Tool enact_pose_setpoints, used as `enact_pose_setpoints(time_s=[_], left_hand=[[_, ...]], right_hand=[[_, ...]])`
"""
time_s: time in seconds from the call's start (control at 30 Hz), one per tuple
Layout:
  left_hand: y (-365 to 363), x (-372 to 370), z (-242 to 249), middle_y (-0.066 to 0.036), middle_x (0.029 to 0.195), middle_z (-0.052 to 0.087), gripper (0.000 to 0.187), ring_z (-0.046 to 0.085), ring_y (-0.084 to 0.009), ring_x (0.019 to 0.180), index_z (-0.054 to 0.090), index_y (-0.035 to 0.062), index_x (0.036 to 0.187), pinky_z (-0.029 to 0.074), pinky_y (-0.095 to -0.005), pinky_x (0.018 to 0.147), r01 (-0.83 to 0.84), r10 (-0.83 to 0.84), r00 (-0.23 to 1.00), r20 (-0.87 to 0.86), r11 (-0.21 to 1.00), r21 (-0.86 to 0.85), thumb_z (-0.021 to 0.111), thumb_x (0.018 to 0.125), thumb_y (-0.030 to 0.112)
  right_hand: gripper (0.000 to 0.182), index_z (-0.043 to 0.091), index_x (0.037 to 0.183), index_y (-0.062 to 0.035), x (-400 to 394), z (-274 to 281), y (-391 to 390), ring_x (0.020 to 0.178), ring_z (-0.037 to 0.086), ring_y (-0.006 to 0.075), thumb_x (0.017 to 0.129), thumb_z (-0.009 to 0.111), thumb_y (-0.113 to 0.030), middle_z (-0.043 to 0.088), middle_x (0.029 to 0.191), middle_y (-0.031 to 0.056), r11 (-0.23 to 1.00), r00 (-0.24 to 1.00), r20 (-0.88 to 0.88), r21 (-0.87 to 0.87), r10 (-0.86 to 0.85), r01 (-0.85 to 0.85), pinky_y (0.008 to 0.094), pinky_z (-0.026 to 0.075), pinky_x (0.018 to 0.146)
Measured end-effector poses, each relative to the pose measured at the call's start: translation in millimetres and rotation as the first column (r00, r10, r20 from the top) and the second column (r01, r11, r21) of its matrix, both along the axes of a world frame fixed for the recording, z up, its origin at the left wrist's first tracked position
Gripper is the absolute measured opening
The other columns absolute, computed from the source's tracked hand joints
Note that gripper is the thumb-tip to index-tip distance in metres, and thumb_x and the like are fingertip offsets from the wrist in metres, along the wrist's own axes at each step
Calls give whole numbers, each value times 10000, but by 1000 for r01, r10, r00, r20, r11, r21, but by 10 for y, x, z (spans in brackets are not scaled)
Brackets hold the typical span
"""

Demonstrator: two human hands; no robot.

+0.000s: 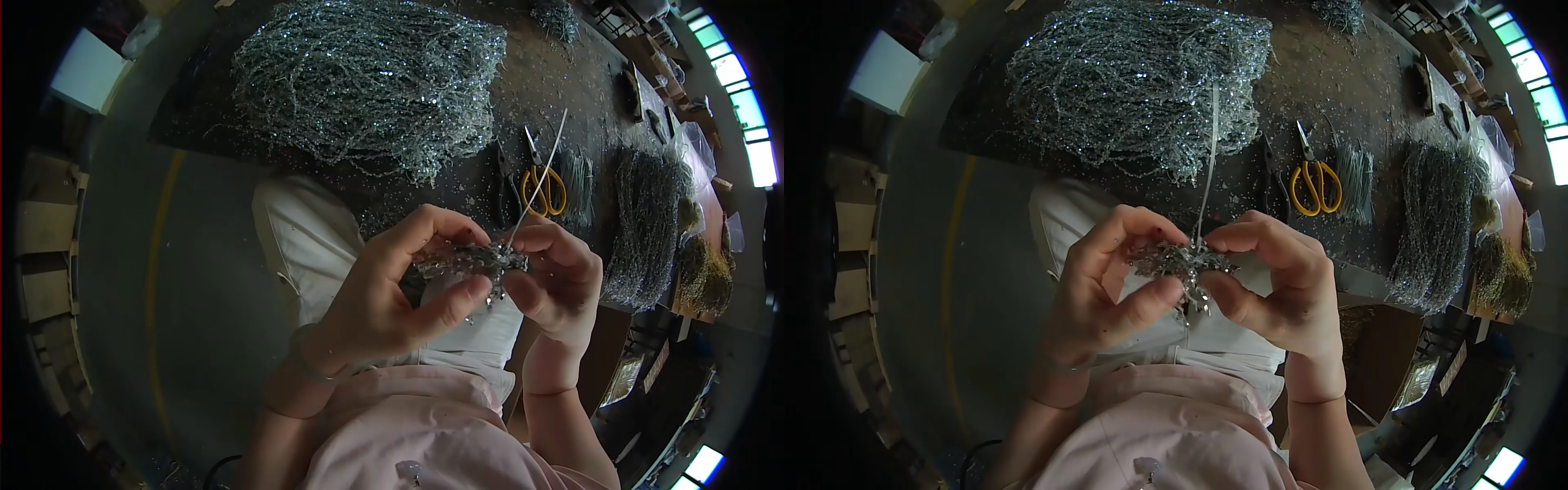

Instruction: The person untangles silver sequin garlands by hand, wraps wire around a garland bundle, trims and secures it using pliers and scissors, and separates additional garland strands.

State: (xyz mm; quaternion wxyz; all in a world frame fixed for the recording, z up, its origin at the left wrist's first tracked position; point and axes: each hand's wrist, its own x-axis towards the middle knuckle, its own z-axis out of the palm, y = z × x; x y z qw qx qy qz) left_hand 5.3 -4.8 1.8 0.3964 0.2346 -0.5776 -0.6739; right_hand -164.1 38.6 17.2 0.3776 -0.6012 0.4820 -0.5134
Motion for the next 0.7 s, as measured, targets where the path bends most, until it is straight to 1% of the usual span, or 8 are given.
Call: enact_pose_setpoints(time_s=[0.13,0.23,0.3,0.33,0.4,0.53,0.63,0.7], left_hand=[[7,-12,7,-53,863,558,262,538,-88,805,488,3,955,441,-220,711,-48,56,996,73,993,-109,616,731,45],[27,10,50,-28,840,519,308,506,-71,771,484,18,931,418,-213,720,-37,34,993,117,999,19,651,671,25],[19,33,80,-31,842,521,309,517,-73,792,469,27,942,430,-209,710,65,-67,998,1,972,226,634,682,26],[12,47,104,-31,842,521,309,517,-73,792,469,27,942,430,-209,710,65,-67,998,1,972,226,634,682,26],[-3,69,143,-49,857,523,243,560,-84,752,438,17,967,455,-215,639,227,-174,972,-158,871,436,556,755,4],[-11,69,110,-50,861,516,256,563,-87,748,418,19,987,452,-211,619,258,-165,956,-244,868,424,537,762,-6],[-8,73,104,-46,850,509,255,554,-81,738,414,18,994,446,-206,625,295,-215,950,-226,853,431,527,767,-9],[7,53,115,-43,806,511,297,503,-71,649,442,31,950,420,-196,577,212,-136,972,-190,856,471,610,705,48]], right_hand=[[225,594,841,34,24,40,2,662,547,151,639,679,-17,570,736,83,1000,993,-118,-31,-1,-3,247,425,587],[236,602,858,29,32,49,42,664,547,158,645,682,-31,565,730,80,1000,991,-134,-12,-17,16,255,430,597],[245,598,865,30,34,60,53,680,547,159,643,683,-29,564,740,80,1000,996,-85,1,-3,3,256,430,607],[255,594,873,31,36,64,55,696,547,160,641,684,-28,564,750,79,1000,999,-35,12,10,-10,258,431,618],[271,587,883,32,64,10,53,712,541,157,637,686,-25,563,766,81,1000,999,44,21,-12,11,256,428,628],[295,570,894,32,206,27,69,745,525,145,620,675,9,558,796,86,993,969,221,59,-109,99,246,418,649],[291,569,882,32,124,31,96,728,519,141,601,635,57,556,791,82,999,985,164,25,-46,42,240,413,639],[292,568,876,32,117,36,98,725,518,140,591,614,72,557,790,80,998,990,127,-6,-57,59,239,411,636]])
